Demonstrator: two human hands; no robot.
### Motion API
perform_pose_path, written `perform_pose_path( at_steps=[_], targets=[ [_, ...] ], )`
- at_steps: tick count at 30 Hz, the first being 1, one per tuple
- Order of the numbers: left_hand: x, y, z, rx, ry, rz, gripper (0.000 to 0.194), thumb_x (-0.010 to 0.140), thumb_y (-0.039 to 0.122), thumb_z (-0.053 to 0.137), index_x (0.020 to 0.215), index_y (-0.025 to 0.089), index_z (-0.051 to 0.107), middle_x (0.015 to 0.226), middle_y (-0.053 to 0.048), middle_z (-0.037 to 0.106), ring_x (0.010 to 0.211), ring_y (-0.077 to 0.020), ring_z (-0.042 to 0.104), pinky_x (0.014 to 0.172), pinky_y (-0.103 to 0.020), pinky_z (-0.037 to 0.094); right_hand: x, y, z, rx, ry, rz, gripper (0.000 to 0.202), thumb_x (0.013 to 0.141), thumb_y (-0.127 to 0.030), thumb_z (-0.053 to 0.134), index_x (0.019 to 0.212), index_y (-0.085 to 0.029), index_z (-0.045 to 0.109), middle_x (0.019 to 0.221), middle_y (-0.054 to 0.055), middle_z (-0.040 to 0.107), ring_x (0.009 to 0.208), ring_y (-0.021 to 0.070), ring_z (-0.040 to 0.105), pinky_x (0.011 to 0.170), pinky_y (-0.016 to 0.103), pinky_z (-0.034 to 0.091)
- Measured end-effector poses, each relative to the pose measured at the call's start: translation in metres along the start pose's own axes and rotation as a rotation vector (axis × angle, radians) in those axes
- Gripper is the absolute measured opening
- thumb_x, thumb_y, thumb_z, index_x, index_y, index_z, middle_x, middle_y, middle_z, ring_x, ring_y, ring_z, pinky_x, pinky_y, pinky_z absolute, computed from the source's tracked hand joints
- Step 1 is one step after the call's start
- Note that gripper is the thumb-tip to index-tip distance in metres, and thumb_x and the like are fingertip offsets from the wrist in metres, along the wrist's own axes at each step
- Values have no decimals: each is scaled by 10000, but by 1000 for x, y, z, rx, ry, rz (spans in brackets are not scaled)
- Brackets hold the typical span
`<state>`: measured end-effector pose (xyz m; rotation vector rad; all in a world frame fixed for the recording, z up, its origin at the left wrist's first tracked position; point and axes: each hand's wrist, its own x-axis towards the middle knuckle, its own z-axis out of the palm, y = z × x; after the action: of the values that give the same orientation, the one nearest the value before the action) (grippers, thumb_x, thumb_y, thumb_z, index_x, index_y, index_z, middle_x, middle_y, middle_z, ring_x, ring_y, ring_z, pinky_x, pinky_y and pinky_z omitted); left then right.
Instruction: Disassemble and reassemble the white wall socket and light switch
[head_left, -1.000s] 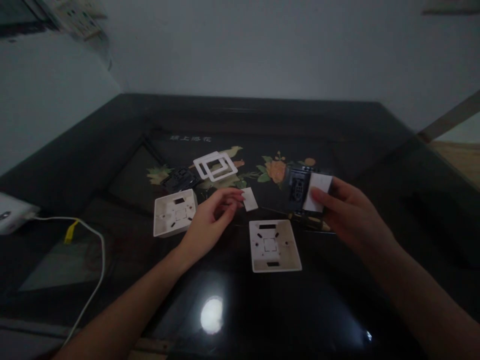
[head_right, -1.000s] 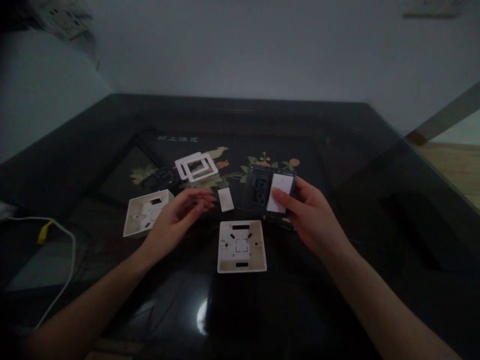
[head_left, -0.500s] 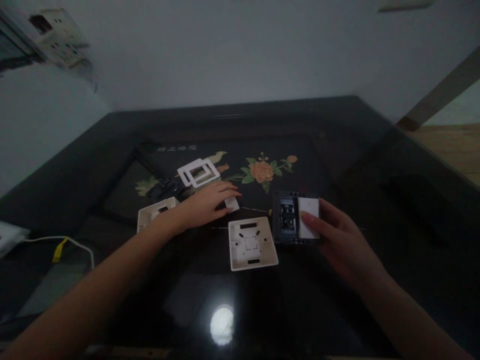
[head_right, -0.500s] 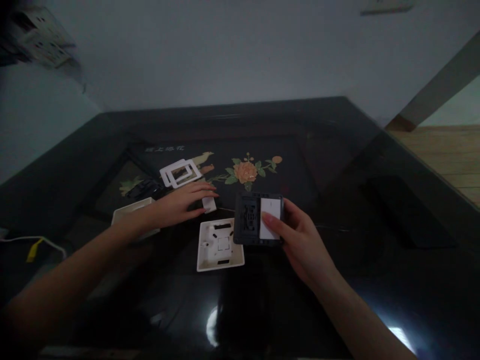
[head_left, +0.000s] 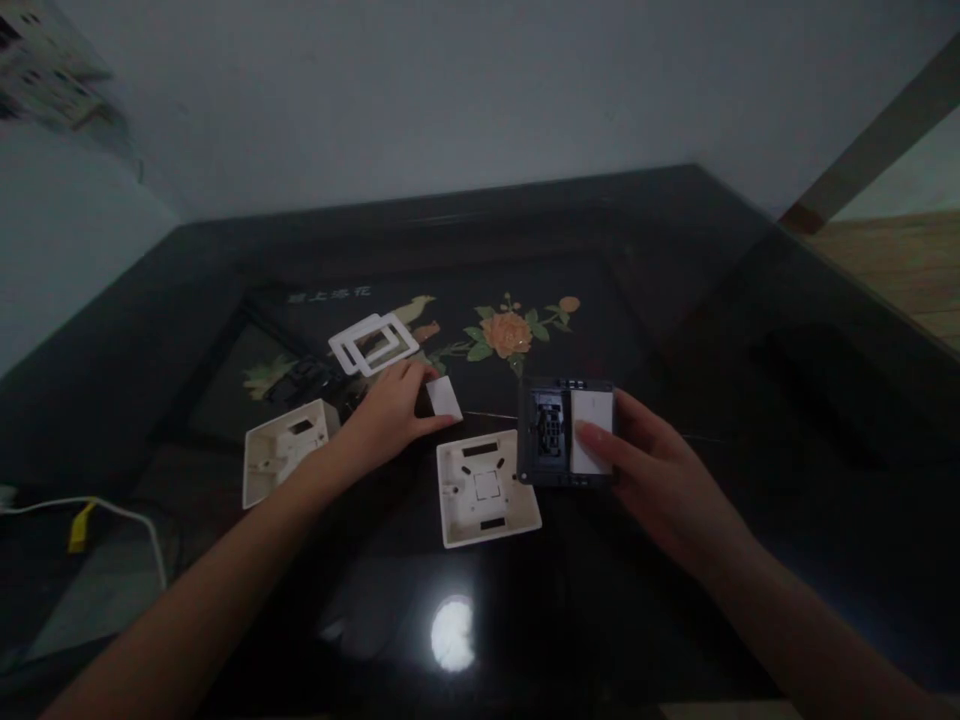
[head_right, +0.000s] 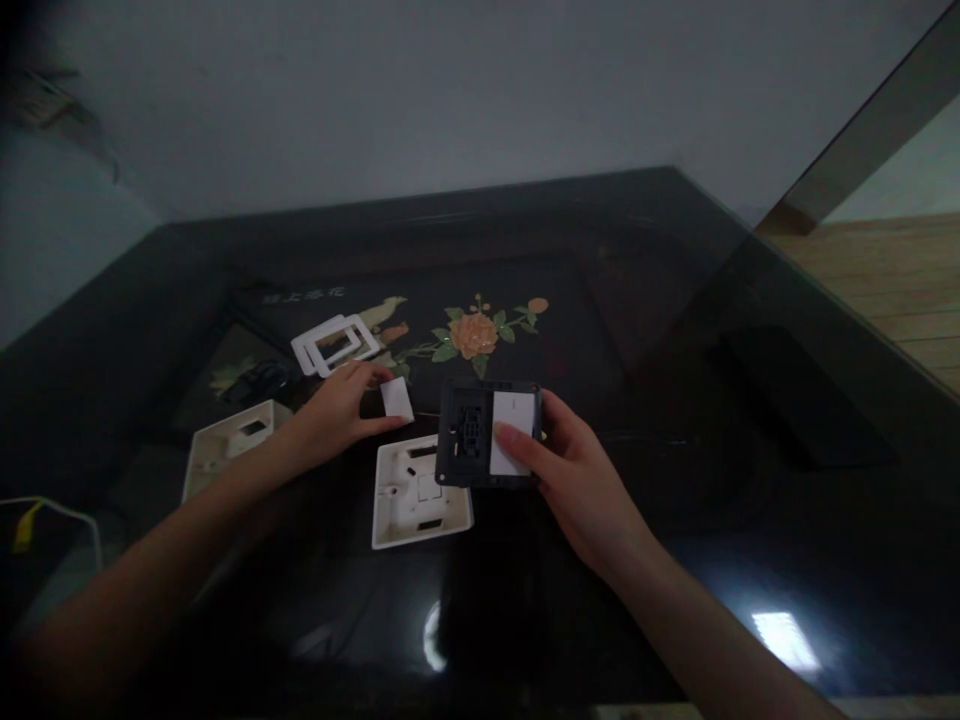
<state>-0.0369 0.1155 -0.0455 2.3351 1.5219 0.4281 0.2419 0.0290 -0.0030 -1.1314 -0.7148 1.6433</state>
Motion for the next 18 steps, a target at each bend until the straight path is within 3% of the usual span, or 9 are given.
perform_pose_path(
  at_steps=[6,12,15,18],
  targets=[
    [-3,4,1,-207,-2,-34,663,692,321,832,1247,200,491,1048,-44,593,891,-218,624,790,-389,563,0,4,0,-6,-14,5,300,724,-328,827,989,-281,693,987,-12,745,851,155,683,802,319,559],
    [-6,7,-2,-365,31,-85,497,701,252,786,1156,206,591,1187,-66,526,939,-210,633,841,-435,594,-1,4,2,-41,-24,5,324,735,-348,813,1020,-280,672,1004,0,750,891,184,693,850,372,564],
    [-5,10,-4,-480,29,-111,444,752,245,720,1167,188,573,1177,-76,593,864,-190,679,792,-398,615,-1,3,3,-58,-16,-1,314,737,-348,811,1010,-282,672,1002,-6,751,924,187,693,882,371,555],
    [-4,14,-9,-578,48,-136,440,793,253,683,1203,176,542,1034,-61,687,864,-201,707,800,-376,612,-1,3,3,-66,-4,-3,301,743,-345,806,1006,-289,672,1004,-12,753,934,187,695,888,361,549]
  ],
)
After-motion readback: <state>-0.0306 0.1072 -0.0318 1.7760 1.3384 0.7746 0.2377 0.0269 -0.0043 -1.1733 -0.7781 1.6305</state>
